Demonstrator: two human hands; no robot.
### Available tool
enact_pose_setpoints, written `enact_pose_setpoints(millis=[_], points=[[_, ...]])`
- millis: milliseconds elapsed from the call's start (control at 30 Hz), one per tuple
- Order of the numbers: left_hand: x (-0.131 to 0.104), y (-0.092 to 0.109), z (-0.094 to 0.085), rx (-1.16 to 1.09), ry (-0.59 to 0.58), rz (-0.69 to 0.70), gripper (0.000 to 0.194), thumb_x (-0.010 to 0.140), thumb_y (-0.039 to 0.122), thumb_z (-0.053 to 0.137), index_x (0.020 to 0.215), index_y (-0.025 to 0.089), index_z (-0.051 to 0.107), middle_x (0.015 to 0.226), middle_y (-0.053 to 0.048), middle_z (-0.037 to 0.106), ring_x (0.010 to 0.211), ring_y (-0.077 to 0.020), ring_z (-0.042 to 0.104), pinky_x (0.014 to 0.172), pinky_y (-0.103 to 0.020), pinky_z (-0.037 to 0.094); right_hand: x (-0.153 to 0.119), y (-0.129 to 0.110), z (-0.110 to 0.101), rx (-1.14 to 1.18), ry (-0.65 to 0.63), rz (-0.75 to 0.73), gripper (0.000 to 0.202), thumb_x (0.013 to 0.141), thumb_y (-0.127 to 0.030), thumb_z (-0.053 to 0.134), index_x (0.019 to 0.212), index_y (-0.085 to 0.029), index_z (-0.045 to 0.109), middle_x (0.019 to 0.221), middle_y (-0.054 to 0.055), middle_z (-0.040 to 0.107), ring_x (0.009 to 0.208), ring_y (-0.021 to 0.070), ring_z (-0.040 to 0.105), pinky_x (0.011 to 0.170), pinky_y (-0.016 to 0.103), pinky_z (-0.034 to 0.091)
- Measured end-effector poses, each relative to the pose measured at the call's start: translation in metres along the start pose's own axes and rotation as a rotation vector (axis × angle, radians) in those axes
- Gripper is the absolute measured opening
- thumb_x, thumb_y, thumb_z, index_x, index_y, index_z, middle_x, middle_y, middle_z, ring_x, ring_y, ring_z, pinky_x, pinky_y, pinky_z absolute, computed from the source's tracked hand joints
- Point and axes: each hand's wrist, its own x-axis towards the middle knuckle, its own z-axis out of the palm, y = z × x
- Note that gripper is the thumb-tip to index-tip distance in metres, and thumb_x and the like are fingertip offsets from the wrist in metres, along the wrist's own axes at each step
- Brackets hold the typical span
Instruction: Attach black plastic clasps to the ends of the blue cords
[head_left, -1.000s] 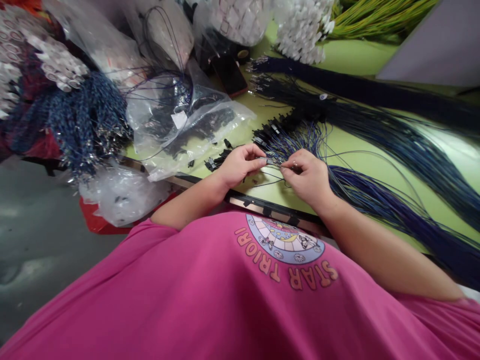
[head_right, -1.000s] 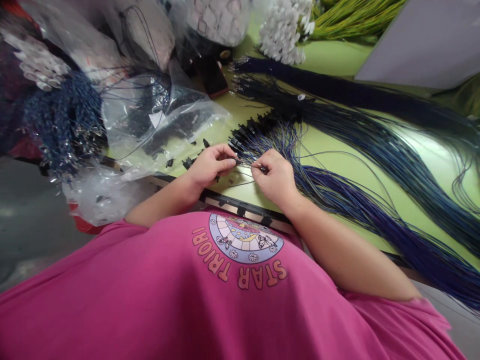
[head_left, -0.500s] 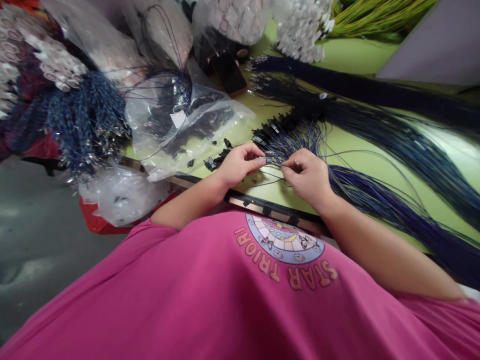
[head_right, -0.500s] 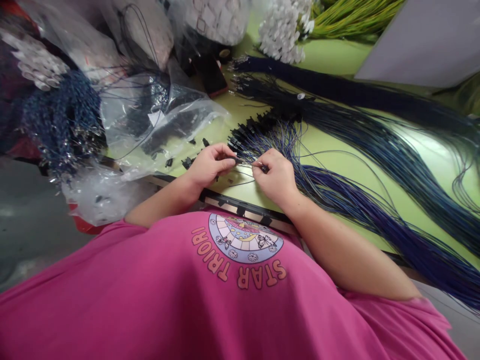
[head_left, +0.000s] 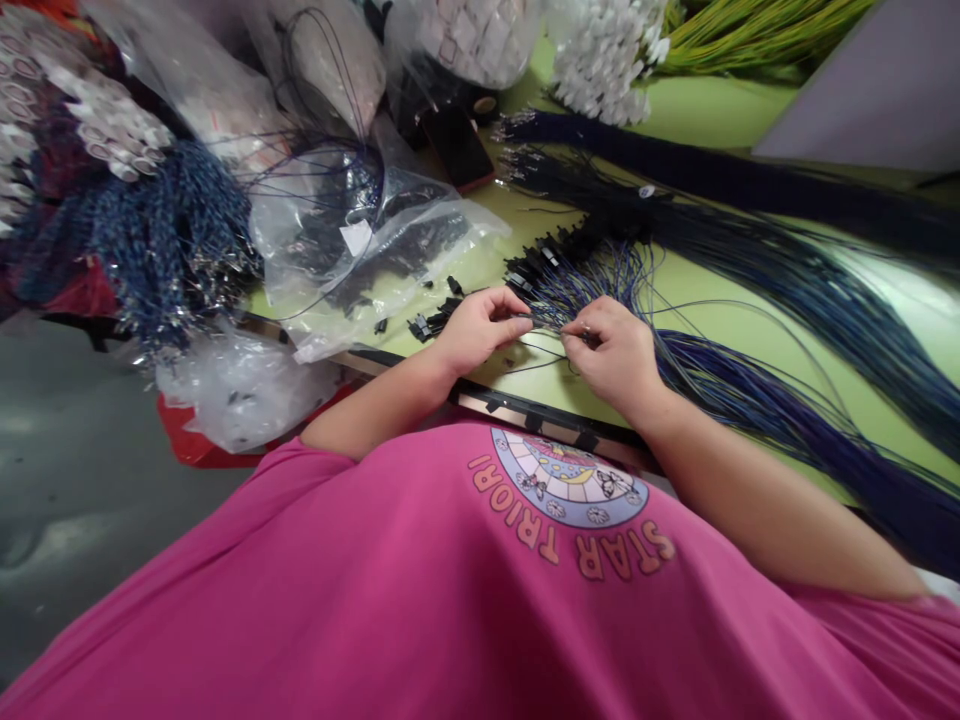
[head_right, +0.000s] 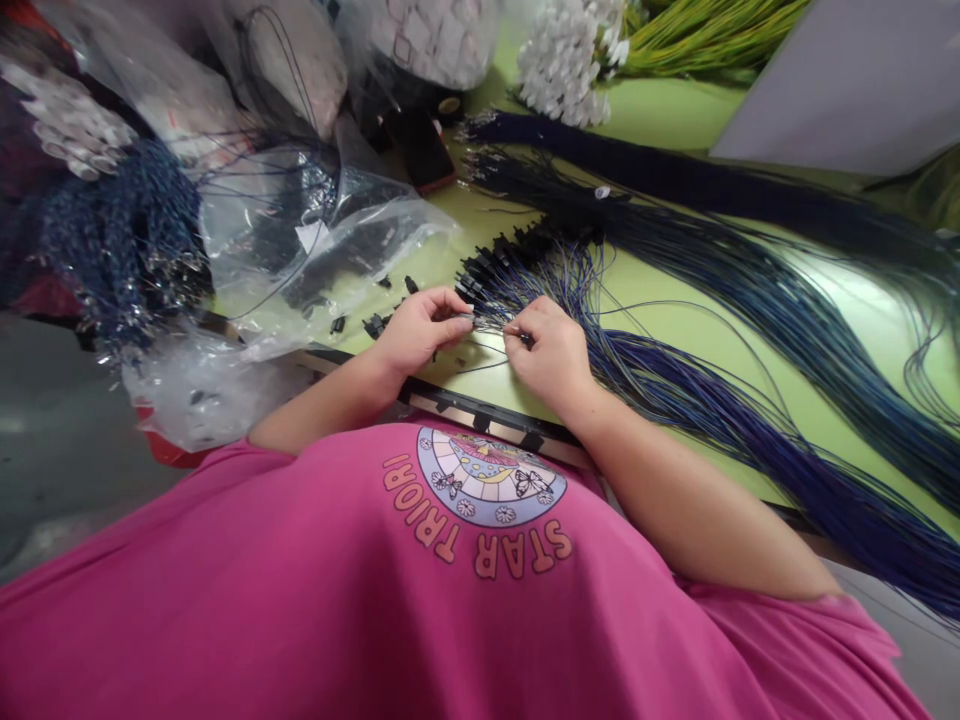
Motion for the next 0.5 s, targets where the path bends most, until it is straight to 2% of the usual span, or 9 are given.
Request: enact_pose_setpoints(millis=[233,500], points=[[0.0001,0.0001,0.0008,0.014,-0.020,0.003,0.019,0.068,0.023,0.074,0.077,0.015,0.059,0.062,0.004,0.056,0.055,-0.0059,0.049,0.057,-0.021,0.040,-0.0006,-0.0014,0.0005,0.011,-0.002,-0.003,0.013,0.076,-0.016,0.058,0.067,-0.021,0.066,0.077,0.004,0.064,0.074,0.0177,0.059,0.068,0.033,0.048],[0.0009,-0.0051,-0.0027,-0.019,-0.029,-0.012,0.019,0.070,0.025,0.073,0.080,0.017,0.058,0.059,0.006,0.054,0.047,-0.0051,0.044,0.049,-0.021,0.035,-0.0004,0.0065,0.0037,-0.025,0.055,-0.046,0.012,0.073,-0.015,0.058,0.065,-0.020,0.065,0.075,0.004,0.063,0.070,0.0167,0.059,0.063,0.030,0.047]])
